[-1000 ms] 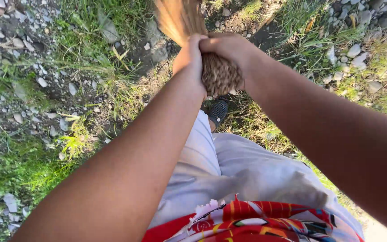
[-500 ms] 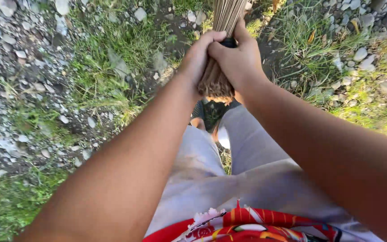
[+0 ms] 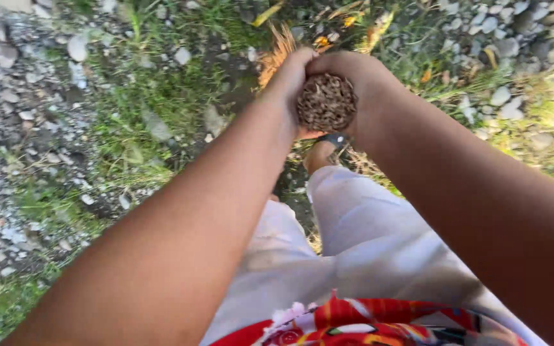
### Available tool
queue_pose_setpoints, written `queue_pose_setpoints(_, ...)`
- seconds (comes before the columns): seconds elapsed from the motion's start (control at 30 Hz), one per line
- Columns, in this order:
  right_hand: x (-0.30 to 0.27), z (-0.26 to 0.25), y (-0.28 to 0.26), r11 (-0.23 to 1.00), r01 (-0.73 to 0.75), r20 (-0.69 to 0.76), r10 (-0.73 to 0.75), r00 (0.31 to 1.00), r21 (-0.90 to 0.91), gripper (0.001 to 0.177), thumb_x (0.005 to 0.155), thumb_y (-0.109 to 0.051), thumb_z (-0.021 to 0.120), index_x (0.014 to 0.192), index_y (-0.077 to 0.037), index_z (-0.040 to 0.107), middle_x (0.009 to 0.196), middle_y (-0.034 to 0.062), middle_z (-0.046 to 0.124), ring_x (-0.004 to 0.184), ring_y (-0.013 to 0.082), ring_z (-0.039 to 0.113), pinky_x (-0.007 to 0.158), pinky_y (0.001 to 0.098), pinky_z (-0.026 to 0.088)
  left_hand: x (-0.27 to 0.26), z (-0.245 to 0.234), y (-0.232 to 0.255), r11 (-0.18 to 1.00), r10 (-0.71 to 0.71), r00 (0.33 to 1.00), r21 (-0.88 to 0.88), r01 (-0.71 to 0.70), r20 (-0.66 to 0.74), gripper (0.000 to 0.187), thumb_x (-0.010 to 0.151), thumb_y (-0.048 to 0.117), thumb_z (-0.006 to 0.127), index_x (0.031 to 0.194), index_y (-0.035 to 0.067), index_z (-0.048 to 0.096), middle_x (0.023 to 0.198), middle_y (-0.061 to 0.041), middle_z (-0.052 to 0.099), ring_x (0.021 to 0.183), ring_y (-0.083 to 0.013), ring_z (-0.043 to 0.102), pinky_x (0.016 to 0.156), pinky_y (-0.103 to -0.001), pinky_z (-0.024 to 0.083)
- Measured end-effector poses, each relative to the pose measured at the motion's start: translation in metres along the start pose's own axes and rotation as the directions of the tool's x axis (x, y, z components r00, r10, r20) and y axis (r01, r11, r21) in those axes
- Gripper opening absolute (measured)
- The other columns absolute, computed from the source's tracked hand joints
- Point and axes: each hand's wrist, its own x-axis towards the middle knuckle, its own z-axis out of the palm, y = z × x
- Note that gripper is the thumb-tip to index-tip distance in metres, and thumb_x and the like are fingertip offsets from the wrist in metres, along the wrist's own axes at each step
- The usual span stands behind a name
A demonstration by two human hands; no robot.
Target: The person holds and rotates a stick broom with both hands while walking along a gravel path.
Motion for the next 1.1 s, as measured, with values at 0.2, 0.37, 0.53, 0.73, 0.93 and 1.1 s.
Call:
queue_pose_setpoints(0.2, -0.010, -0.013, -0.009, 0.914, 0.390, -0.148, -0.404, 0.903, -0.114, 0.033, 0.078, -0.009, 0.073, 0.108, 0.003, 0.067, 0.092, 0.0123, 0.076, 0.074, 0.0205, 0.077, 0.065, 0.0344, 0.064, -0.010, 0.045, 0.023, 0.989, 0.146, 0.921, -0.041, -0.141, 0.360, 0.036, 0.086, 0.038, 0.062, 0.100, 0.006, 0.069, 0.092, -0.015, 0.074, 0.082, -0.0290, 0.073, 0.080, -0.045, 0.061)
queue_pose_setpoints(0.37, -0.015, -0.016, -0.043, 0.960, 0.271, 0.038, -0.269, 0.962, -0.065, 0.036, 0.076, -0.011, 0.071, 0.110, 0.000, 0.066, 0.090, 0.0132, 0.072, 0.070, 0.0218, 0.073, 0.061, 0.0369, 0.061, -0.038, 0.071, 0.026, 0.964, 0.267, 0.950, -0.038, -0.265, 0.163, 0.034, 0.085, 0.038, 0.063, 0.100, 0.008, 0.069, 0.086, -0.012, 0.072, 0.076, -0.0279, 0.072, 0.074, -0.043, 0.060)
queue_pose_setpoints(0.53, 0.043, -0.021, -0.059, 0.984, -0.021, 0.194, 0.056, 0.979, -0.180, 0.029, 0.078, -0.023, 0.076, 0.095, 0.000, 0.074, 0.083, 0.0138, 0.075, 0.064, 0.0239, 0.072, 0.057, 0.0385, 0.060, 0.004, 0.054, 0.050, 0.926, 0.350, 0.931, -0.114, -0.361, -0.102, 0.033, 0.086, 0.036, 0.060, 0.100, 0.008, 0.066, 0.087, -0.011, 0.072, 0.076, -0.0287, 0.073, 0.071, -0.047, 0.061)
queue_pose_setpoints(0.73, 0.061, -0.041, -0.095, 0.976, 0.097, -0.164, -0.129, 0.978, -0.194, 0.029, 0.074, -0.023, 0.080, 0.091, 0.000, 0.076, 0.082, 0.0135, 0.077, 0.062, 0.0251, 0.076, 0.057, 0.0401, 0.065, 0.075, 0.091, 0.101, 0.923, 0.171, 0.984, 0.358, -0.144, -0.043, 0.051, 0.078, 0.061, 0.049, 0.098, 0.018, 0.068, 0.086, -0.008, 0.075, 0.072, -0.0259, 0.073, 0.058, -0.053, 0.056)
queue_pose_setpoints(0.93, 0.045, -0.030, -0.111, 0.850, 0.478, -0.093, -0.506, 0.857, -0.224, 0.029, 0.075, -0.009, 0.075, 0.101, 0.004, 0.074, 0.086, 0.0121, 0.076, 0.069, 0.0184, 0.076, 0.061, 0.0354, 0.065, 0.031, 0.112, 0.105, 0.966, 0.226, 0.895, 0.029, -0.257, 0.385, 0.042, 0.086, 0.042, 0.059, 0.109, 0.007, 0.066, 0.095, -0.015, 0.073, 0.083, -0.0298, 0.075, 0.077, -0.050, 0.064)
queue_pose_setpoints(1.1, 0.048, -0.012, -0.166, 0.933, 0.138, -0.057, -0.166, 0.984, -0.331, 0.028, 0.078, -0.020, 0.072, 0.100, -0.003, 0.073, 0.085, 0.0132, 0.077, 0.064, 0.0217, 0.075, 0.056, 0.0369, 0.064, 0.022, 0.139, 0.131, 0.955, 0.279, 0.956, -0.132, -0.266, 0.089, 0.033, 0.085, 0.035, 0.055, 0.103, 0.009, 0.063, 0.089, -0.013, 0.070, 0.076, -0.0307, 0.073, 0.070, -0.053, 0.063)
